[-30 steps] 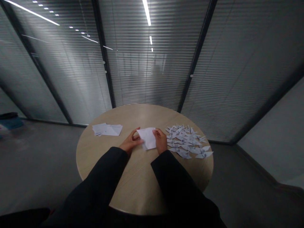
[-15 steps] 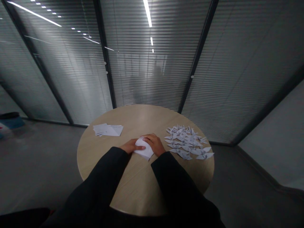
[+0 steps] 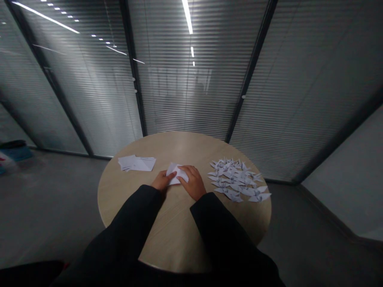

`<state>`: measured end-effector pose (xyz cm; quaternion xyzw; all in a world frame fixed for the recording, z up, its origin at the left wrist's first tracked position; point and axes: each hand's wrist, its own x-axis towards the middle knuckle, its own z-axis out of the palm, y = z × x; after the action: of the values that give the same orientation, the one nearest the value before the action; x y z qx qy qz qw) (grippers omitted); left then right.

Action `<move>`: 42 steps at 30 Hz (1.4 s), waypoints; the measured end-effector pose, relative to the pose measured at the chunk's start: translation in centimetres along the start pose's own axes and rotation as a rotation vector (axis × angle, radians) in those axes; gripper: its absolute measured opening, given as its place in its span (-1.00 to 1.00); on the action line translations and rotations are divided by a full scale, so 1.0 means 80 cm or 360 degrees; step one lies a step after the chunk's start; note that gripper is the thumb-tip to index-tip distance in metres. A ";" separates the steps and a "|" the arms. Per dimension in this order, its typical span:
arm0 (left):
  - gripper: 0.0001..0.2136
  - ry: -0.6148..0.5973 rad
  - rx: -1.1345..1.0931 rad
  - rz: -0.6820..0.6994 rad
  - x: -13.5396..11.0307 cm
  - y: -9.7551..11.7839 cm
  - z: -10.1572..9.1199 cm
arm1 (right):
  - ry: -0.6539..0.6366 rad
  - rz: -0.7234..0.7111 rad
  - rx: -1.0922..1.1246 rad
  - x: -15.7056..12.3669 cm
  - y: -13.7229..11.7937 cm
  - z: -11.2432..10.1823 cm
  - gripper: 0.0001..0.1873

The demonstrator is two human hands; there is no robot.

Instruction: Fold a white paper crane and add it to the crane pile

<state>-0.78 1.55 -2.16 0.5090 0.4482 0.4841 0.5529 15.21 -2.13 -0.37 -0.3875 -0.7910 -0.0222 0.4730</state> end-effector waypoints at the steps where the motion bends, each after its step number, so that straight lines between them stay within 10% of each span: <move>1: -0.68 0.0042 -0.0042 0.0018 0.000 0.002 0.000 | -0.0033 -0.0054 0.0010 -0.001 -0.002 0.002 -0.69; 21: -0.83 0.0123 -0.0982 -0.0142 -0.008 0.029 0.009 | -0.0310 -0.0235 -0.0292 -0.002 0.002 0.000 -0.83; 42: -0.81 0.0044 -0.1062 -0.0137 -0.014 0.035 0.013 | -0.0371 -0.0323 -0.0157 -0.001 -0.006 0.006 -0.86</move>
<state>-0.09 0.31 0.73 0.2740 0.2936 0.5872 0.7028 14.56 -2.36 -0.53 -0.3283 -0.8735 -0.0636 0.3537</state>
